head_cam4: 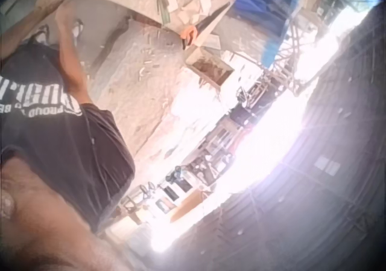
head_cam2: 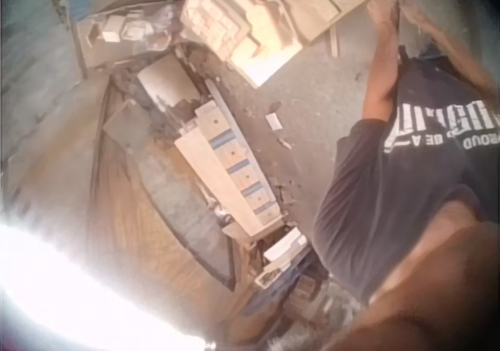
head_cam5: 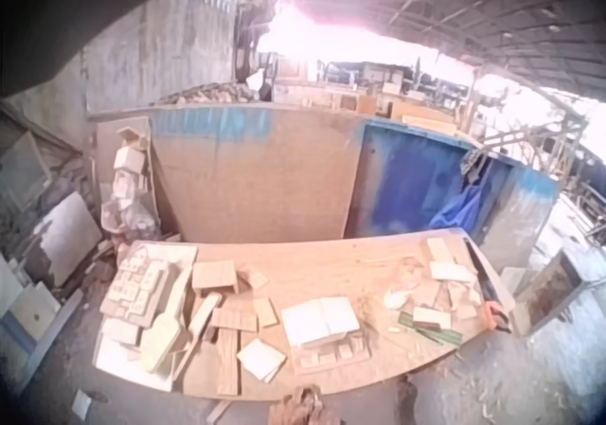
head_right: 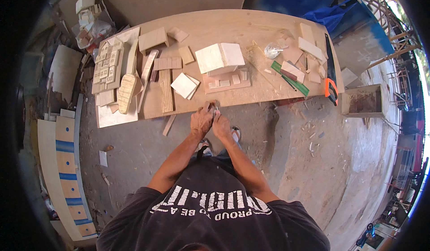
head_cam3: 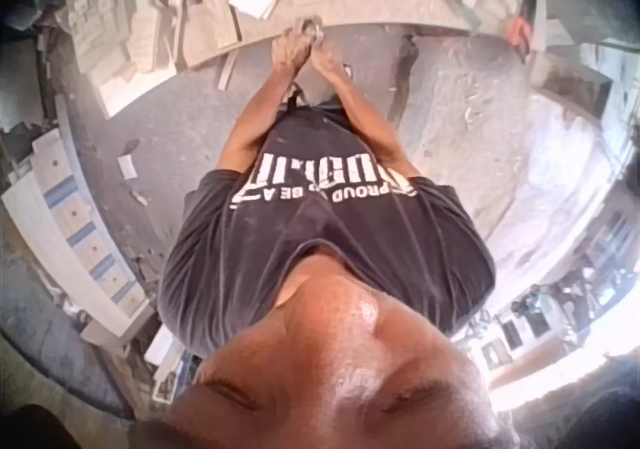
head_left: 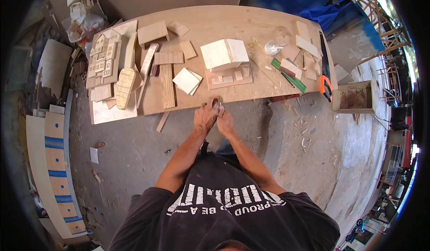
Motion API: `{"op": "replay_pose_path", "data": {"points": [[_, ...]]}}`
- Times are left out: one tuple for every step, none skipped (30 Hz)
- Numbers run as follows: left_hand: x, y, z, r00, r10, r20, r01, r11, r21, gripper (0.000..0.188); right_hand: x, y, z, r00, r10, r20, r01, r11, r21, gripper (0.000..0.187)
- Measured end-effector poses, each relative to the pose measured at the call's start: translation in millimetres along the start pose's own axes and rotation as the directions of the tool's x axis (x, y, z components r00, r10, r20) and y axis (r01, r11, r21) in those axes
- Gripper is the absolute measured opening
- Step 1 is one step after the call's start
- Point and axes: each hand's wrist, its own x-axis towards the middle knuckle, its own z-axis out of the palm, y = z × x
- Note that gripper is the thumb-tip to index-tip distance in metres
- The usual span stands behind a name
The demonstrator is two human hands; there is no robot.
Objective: The person applies glue to small wood pieces and attaches them to a model house structure, occasionally trimming the wood with a cutter.
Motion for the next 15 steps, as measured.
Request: {"op": "replay_pose_path", "data": {"points": [[0,-2,2,1.0,-0.004,0.003,0.004,1.0,-0.002,0.038,2,-1,0,1.0,0.01,0.017,-0.009,1.0,-0.013,0.059],[0,-4,3,1.0,-0.001,-0.011,0.001,1.0,-0.007,0.036,3,-1,0,0.999,0.019,0.034,-0.018,0.999,-0.027,0.06],[0,-5,4,1.0,0.002,-0.024,-0.003,1.0,-0.011,0.035,3,-2,0,0.999,0.021,0.039,-0.02,0.999,-0.03,0.06],[1,-4,2,1.0,0.002,-0.02,-0.002,1.0,-0.013,0.035,4,-1,0,0.999,0.03,0.042,-0.028,0.998,-0.049,0.06],[1,-2,0,1.0,0.005,-0.002,-0.005,1.0,-0.019,0.036,6,0,-1,0.998,0.039,0.045,-0.036,0.997,-0.069,0.06],[2,-1,-2,1.0,0.008,0.016,-0.008,1.0,-0.025,0.038,7,2,-1,0.998,0.044,0.046,-0.04,0.997,-0.07,0.06],[3,-2,-1,1.0,0.007,0.02,-0.007,1.0,-0.027,0.038,7,1,-2,0.997,0.043,0.057,-0.039,0.997,-0.068,0.06],[3,-2,-1,0.999,0.009,0.033,-0.008,1.0,-0.021,0.039,7,1,-3,0.997,0.042,0.067,-0.038,0.997,-0.065,0.061],[4,-3,0,0.999,0.012,0.046,-0.012,1.0,-0.015,0.04,7,1,-3,0.997,0.047,0.067,-0.043,0.997,-0.067,0.061],[4,-3,-1,0.999,0.014,0.048,-0.013,1.0,-0.016,0.04,8,0,-4,0.996,0.049,0.072,-0.044,0.996,-0.073,0.061],[4,-3,-1,1.0,0.01,0.018,-0.01,0.999,-0.032,0.04,9,-2,-4,0.996,0.052,0.076,-0.046,0.996,-0.078,0.062],[3,-3,-1,1.0,0.007,-0.011,-0.008,0.999,-0.048,0.04,10,-2,-5,0.996,0.055,0.073,-0.05,0.996,-0.078,0.062],[4,-4,-1,1.0,0.013,-0.016,-0.014,0.999,-0.046,0.04,11,-4,-6,0.993,0.068,0.096,-0.06,0.994,-0.093,0.063],[5,-5,0,1.0,0.021,-0.001,-0.021,0.999,-0.042,0.039,12,-5,-8,0.989,0.082,0.119,-0.069,0.992,-0.108,0.064],[4,-6,1,0.999,0.028,0.014,-0.028,0.999,-0.038,0.039,10,-5,-8,0.99,0.079,0.113,-0.067,0.992,-0.105,0.064]]}}
